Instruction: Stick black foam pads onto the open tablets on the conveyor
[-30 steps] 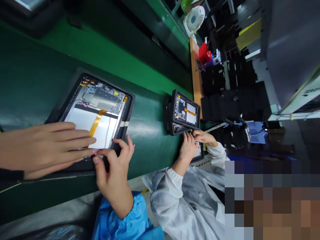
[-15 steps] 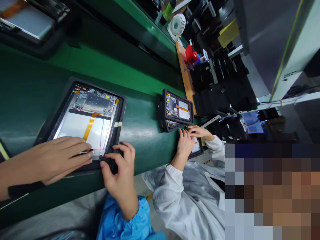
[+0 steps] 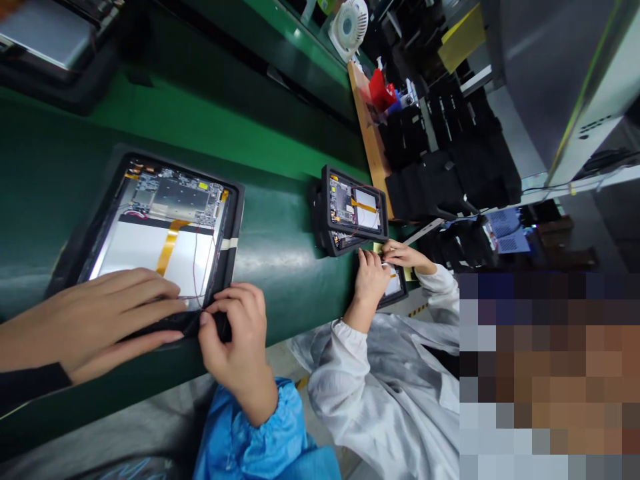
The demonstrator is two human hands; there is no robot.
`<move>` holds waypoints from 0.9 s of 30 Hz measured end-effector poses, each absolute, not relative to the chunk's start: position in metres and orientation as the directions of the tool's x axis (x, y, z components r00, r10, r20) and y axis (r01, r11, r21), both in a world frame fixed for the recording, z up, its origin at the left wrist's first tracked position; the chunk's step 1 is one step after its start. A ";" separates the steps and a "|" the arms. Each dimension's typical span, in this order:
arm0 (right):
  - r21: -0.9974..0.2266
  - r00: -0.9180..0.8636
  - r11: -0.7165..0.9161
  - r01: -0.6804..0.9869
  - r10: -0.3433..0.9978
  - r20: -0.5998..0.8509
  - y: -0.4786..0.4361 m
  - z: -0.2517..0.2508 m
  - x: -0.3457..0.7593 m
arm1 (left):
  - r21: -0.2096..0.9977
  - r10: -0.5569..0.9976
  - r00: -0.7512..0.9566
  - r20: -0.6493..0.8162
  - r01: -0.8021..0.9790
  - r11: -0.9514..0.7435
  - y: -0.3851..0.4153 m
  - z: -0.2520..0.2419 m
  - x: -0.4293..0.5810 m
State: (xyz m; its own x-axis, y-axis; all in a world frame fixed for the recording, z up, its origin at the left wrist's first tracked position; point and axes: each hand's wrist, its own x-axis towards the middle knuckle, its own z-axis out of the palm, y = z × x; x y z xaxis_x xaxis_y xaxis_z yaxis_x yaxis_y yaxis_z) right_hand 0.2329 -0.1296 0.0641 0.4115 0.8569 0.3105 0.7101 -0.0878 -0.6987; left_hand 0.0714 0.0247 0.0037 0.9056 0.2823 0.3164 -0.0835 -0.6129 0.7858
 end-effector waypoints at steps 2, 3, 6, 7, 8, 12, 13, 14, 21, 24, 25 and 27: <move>-0.704 0.424 -0.094 0.704 0.851 0.311 -0.130 0.065 0.231 | 0.752 0.250 0.921 0.300 -0.067 -0.656 0.020 0.011 0.076; -0.701 0.421 -0.093 0.707 0.852 0.312 -0.131 0.066 0.231 | 0.748 0.247 0.922 0.297 -0.064 -0.661 0.019 0.014 0.078; -0.685 0.366 -0.064 0.725 0.879 0.306 -0.132 0.070 0.236 | 0.796 0.328 0.890 0.316 -0.061 -0.602 0.017 0.020 0.082; -0.674 0.333 -0.045 0.738 0.892 0.305 -0.132 0.071 0.239 | 0.816 0.371 0.870 0.323 -0.057 -0.575 0.017 0.021 0.083; -0.656 0.299 -0.026 0.754 0.904 0.307 -0.132 0.071 0.242 | 0.832 0.409 0.853 0.325 -0.053 -0.552 0.017 0.023 0.083; -0.537 0.227 -0.007 0.843 0.911 0.344 -0.130 0.071 0.254 | 0.840 0.414 0.856 0.309 -0.042 -0.540 0.019 0.027 0.083; -0.509 0.223 -0.019 0.860 0.913 0.343 -0.129 0.071 0.255 | 0.821 0.392 0.866 0.309 -0.035 -0.570 0.019 0.029 0.084; -0.488 0.215 -0.027 0.872 0.918 0.334 -0.128 0.071 0.256 | 0.791 0.374 0.872 0.315 -0.023 -0.612 0.019 0.030 0.084; -0.603 0.180 0.025 0.797 0.944 0.277 -0.127 0.071 0.248 | 0.626 0.360 0.867 0.345 0.073 -0.776 0.014 0.029 0.086; -0.620 0.207 -0.003 0.785 0.944 0.258 -0.126 0.068 0.247 | 0.628 0.407 0.851 0.333 0.122 -0.769 0.009 0.027 0.086; -0.616 0.208 -0.006 0.788 0.944 0.256 -0.125 0.068 0.247 | 0.632 0.421 0.845 0.328 0.135 -0.763 0.008 0.027 0.085; -0.610 0.182 0.008 0.792 0.951 0.249 -0.123 0.068 0.248 | 0.629 0.449 0.828 0.336 0.157 -0.761 0.008 0.027 0.083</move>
